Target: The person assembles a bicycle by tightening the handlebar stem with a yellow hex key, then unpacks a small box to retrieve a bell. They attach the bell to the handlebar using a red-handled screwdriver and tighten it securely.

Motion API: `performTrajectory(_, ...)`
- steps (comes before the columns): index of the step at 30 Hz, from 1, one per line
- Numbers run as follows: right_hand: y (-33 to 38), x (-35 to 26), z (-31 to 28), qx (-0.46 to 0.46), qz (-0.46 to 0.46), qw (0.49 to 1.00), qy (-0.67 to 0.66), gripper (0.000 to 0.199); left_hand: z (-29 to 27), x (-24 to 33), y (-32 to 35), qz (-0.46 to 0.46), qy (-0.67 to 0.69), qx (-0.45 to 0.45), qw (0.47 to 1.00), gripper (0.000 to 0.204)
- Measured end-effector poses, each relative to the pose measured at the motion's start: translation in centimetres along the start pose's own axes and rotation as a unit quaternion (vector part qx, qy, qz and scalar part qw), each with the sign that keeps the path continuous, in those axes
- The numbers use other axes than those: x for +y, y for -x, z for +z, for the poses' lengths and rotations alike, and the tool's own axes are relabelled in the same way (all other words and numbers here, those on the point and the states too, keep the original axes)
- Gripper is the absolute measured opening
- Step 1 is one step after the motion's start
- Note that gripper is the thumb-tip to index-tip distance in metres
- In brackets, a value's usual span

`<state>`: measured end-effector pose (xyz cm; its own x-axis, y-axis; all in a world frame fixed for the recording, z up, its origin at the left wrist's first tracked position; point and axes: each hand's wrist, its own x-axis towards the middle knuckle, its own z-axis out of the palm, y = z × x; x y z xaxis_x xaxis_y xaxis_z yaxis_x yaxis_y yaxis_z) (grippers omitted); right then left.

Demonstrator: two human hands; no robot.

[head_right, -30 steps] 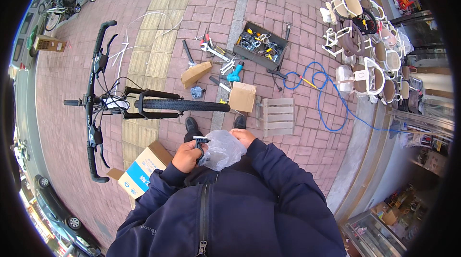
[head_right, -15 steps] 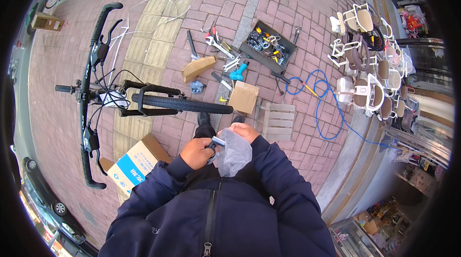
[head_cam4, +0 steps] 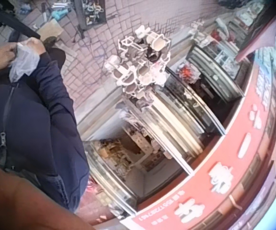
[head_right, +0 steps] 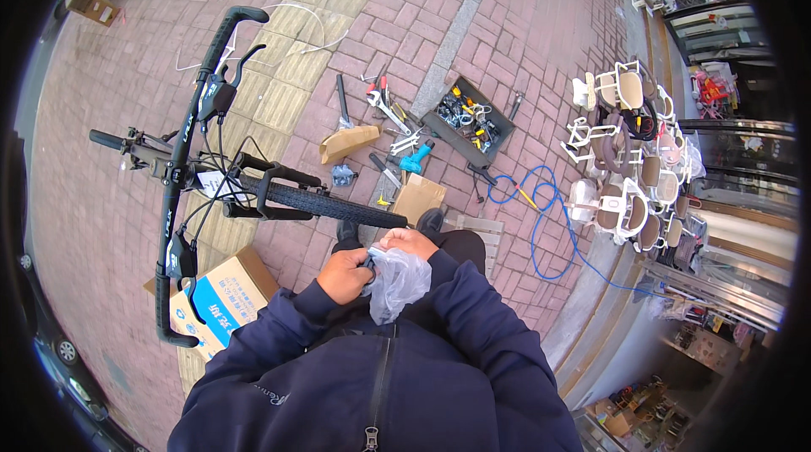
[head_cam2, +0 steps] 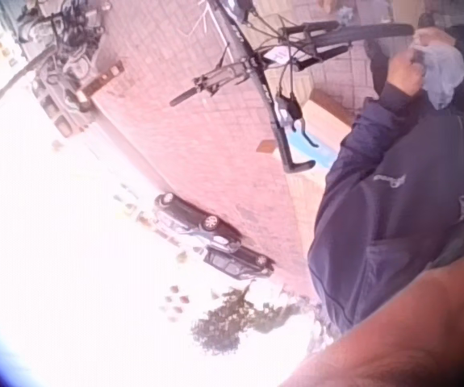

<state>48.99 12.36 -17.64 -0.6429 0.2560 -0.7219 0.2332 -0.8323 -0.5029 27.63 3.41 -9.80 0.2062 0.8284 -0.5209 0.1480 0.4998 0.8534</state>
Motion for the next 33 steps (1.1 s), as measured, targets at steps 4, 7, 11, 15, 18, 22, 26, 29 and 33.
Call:
performTrajectory(4, 2.5, -5.3, -0.5, 0.158, -0.156, 0.970, 0.101, 0.070, -0.7, -1.4, -2.1, 0.002, 0.108, 0.090, 0.990, 0.024)
performTrajectory(7, 4.1, -9.8, 0.2, 0.005, -0.281, 0.943, 0.178, 0.102, -0.7, -2.3, -4.4, -0.005, 0.102, 0.143, 0.984, 0.022)
performTrajectory(11, 1.0, -13.1, 0.2, 0.054, -0.250, 0.772, 0.582, 0.023, 0.0, -2.5, -8.0, -0.054, 0.147, 0.209, 0.965, 0.021)
performTrajectory(15, -8.3, -13.0, -6.6, 0.036, -0.190, 0.795, 0.575, 0.022, -0.1, -4.3, -9.8, 0.045, 0.093, 0.488, 0.867, 0.035)
performTrajectory(18, -16.8, -9.8, -13.0, -0.028, -0.140, 0.807, 0.573, 0.020, -0.9, -7.3, -10.5, 0.078, -0.093, 0.581, 0.805, 0.041)
performTrajectory(22, -26.3, -4.0, -19.9, -0.052, -0.111, 0.801, 0.586, 0.025, -1.5, -10.2, -12.3, 0.097, -0.245, 0.570, 0.778, 0.039)
performTrajectory(26, -33.7, -0.3, -25.2, -0.041, -0.113, 0.835, 0.537, 0.041, -0.8, -11.0, -13.1, 0.010, -0.378, 0.496, 0.782, 0.035)
performTrajectory(29, -42.0, -1.0, -30.5, 0.072, -0.136, 0.790, 0.594, 0.045, 0.9, -11.8, -11.8, -0.030, -0.369, 0.499, 0.783, 0.035)
performTrajectory(33, -54.8, -4.8, -37.4, 0.190, -0.170, 0.740, 0.622, 0.055, 4.0, -14.6, -5.6, -0.040, -0.352, 0.471, 0.808, 0.035)
